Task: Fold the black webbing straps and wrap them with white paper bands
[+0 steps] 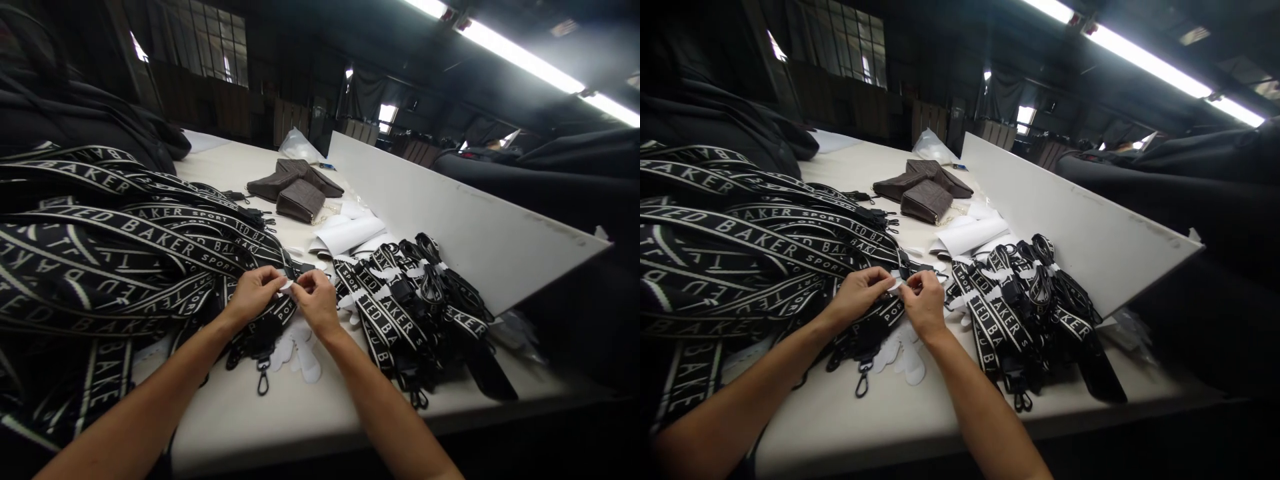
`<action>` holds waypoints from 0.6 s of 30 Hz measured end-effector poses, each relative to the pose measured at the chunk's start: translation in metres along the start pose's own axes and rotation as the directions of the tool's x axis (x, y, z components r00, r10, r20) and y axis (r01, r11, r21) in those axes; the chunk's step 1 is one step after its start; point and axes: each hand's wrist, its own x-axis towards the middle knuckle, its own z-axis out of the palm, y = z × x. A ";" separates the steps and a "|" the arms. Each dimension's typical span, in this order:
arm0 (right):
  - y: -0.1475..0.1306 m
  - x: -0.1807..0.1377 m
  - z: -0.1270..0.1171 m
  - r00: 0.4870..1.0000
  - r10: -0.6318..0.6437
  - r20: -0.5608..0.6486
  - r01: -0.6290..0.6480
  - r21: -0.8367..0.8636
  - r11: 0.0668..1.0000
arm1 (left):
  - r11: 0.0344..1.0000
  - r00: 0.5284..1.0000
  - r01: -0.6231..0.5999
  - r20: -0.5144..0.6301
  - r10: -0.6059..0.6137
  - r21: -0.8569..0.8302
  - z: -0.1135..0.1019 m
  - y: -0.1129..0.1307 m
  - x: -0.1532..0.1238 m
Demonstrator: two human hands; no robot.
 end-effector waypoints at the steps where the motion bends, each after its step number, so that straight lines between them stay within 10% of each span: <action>1: -0.001 0.001 -0.001 0.999 0.042 0.000 -0.042 0.010 0.999 | 1.000 0.999 0.006 -0.051 -0.005 0.027 0.001 0.001 -0.001; 7: -0.001 0.001 0.000 0.913 0.265 0.309 -0.351 0.269 0.897 | 0.954 0.984 -0.105 -0.108 0.141 0.281 0.008 0.010 -0.011; 12: 0.000 -0.004 0.007 0.967 0.129 0.220 -0.180 0.228 0.957 | 0.960 0.976 -0.146 -0.124 0.179 0.241 0.013 0.014 -0.016; 18: -0.010 -0.003 0.009 0.989 -0.018 0.146 0.006 0.082 0.997 | 0.964 0.972 -0.051 -0.236 -0.013 -0.263 0.006 0.013 -0.007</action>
